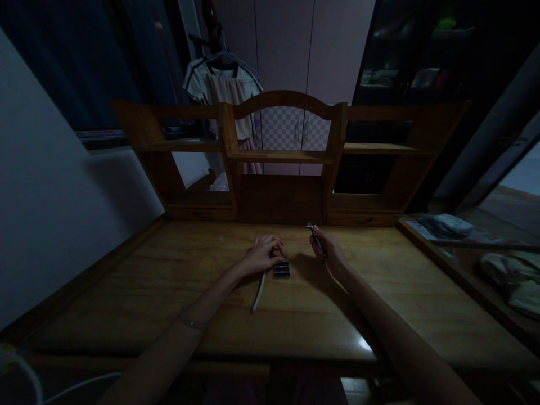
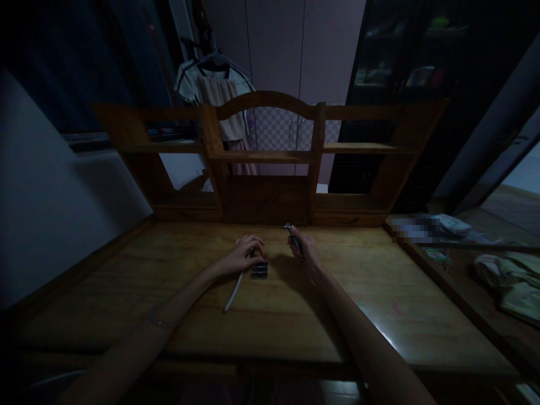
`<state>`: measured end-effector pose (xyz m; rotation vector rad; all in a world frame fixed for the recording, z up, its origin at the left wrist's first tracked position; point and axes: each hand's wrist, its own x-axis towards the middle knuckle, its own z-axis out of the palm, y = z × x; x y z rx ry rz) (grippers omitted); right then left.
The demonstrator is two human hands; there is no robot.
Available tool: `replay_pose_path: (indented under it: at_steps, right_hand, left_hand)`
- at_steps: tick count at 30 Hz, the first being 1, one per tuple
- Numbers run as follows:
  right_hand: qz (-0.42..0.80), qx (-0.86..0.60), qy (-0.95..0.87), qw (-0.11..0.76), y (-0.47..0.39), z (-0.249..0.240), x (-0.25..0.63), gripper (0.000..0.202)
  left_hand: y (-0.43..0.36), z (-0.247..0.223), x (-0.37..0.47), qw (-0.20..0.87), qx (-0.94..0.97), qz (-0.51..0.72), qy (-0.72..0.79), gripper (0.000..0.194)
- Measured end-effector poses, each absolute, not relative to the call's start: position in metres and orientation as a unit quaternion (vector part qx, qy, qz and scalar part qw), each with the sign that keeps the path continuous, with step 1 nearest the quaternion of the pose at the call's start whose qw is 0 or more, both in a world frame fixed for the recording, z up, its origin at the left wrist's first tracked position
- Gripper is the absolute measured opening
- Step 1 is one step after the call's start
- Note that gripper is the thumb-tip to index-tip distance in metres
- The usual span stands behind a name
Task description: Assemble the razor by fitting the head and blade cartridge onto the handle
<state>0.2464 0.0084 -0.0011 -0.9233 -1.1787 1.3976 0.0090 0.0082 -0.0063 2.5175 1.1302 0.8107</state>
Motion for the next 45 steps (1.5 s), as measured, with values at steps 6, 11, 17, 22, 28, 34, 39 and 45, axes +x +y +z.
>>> replay_pose_path:
  at_steps: [6, 11, 17, 22, 28, 34, 39, 45]
  right_hand:
    - [0.564, -0.375, -0.51, 0.531, 0.01, -0.006, 0.248, 0.043]
    - [0.56, -0.384, -0.51, 0.527, 0.014, -0.008, 0.247, 0.044]
    - [0.557, -0.378, -0.523, 0.523, 0.013, -0.006, 0.246, 0.043]
    - [0.563, -0.367, -0.513, 0.535, 0.014, -0.007, 0.249, 0.04]
    - [0.553, -0.346, -0.506, 0.565, 0.018, -0.011, 0.251, 0.026]
    - [0.535, -0.348, -0.459, 0.618, 0.028, -0.02, 0.251, 0.029]
    - [0.55, -0.353, -0.451, 0.607, 0.023, -0.015, 0.249, 0.045]
    - [0.578, -0.377, -0.458, 0.561, 0.021, -0.018, 0.248, 0.054]
  left_hand:
    - [0.007, -0.004, 0.011, 0.135, 0.87, 0.265, 0.392, 0.022]
    - [0.007, -0.006, 0.015, 0.127, 0.872, 0.248, 0.402, 0.023]
    - [0.002, -0.007, 0.014, 0.102, 0.834, 0.264, 0.474, 0.031]
    - [-0.024, -0.001, 0.0, 0.068, 0.775, 0.309, 0.548, 0.035]
    - [-0.065, 0.0, -0.02, 0.109, 0.779, 0.181, 0.59, 0.03]
    - [-0.047, 0.0, -0.021, 0.087, 0.744, 0.225, 0.623, 0.023]
    - [-0.006, 0.021, -0.018, 0.045, 0.716, 0.339, 0.609, 0.023]
    - [0.016, 0.006, -0.018, 0.082, 0.678, 0.371, 0.629, 0.027]
